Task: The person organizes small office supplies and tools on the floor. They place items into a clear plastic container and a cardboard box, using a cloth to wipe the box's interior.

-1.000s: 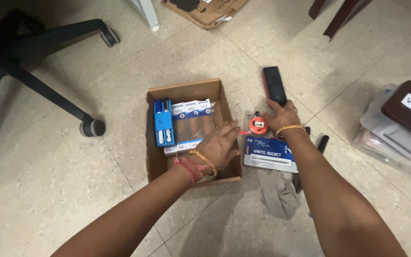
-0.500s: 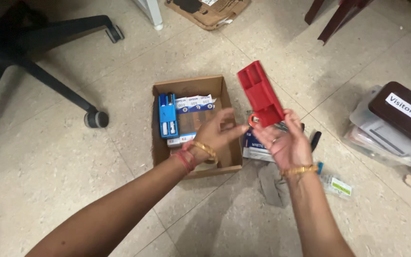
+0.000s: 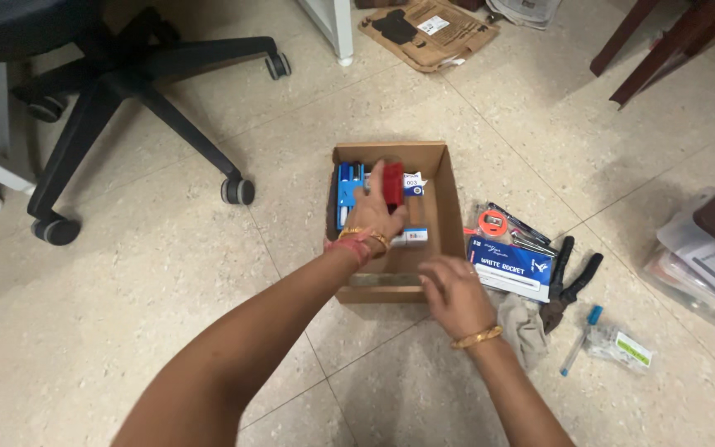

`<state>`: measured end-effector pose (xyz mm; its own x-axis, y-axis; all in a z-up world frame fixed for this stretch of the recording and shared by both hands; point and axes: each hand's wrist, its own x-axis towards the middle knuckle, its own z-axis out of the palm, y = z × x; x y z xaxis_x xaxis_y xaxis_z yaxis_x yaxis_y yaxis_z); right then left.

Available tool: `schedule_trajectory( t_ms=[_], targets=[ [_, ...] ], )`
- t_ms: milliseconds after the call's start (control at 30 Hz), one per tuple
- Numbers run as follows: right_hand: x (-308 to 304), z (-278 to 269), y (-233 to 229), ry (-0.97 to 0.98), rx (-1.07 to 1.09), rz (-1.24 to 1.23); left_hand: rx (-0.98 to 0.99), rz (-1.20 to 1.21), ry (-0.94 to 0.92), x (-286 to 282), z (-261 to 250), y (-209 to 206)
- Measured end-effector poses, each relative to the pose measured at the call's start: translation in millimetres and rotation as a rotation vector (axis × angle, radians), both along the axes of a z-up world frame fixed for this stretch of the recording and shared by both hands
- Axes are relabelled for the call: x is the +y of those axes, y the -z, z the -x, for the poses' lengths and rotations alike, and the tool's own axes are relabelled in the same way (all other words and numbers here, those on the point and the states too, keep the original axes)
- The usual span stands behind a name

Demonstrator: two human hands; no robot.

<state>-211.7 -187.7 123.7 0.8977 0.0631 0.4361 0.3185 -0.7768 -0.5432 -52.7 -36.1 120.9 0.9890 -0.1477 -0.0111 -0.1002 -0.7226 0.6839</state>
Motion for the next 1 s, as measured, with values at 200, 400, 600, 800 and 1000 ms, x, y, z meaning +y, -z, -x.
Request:
schedule_trajectory(
  t_ms=[200, 400, 600, 800, 1000],
  targets=[
    [8, 4, 15, 0.049, -0.056, -0.041, 0.042, -0.475, 0.216, 2, -26, 10],
    [6, 3, 17, 0.058, -0.051, -0.02, -0.153, -0.71, 0.412, 15, -22, 23],
    [10, 4, 13, 0.062, -0.073, -0.019, -0.384, -0.672, 0.521, 23, -28, 60],
    [9, 3, 14, 0.074, -0.059, -0.032, -0.32, -0.636, 0.466, 18, -43, 70],
    [8, 6, 14, 0.089, -0.034, -0.004, -0.282, -0.678, 0.508, 26, -39, 58]
  ],
)
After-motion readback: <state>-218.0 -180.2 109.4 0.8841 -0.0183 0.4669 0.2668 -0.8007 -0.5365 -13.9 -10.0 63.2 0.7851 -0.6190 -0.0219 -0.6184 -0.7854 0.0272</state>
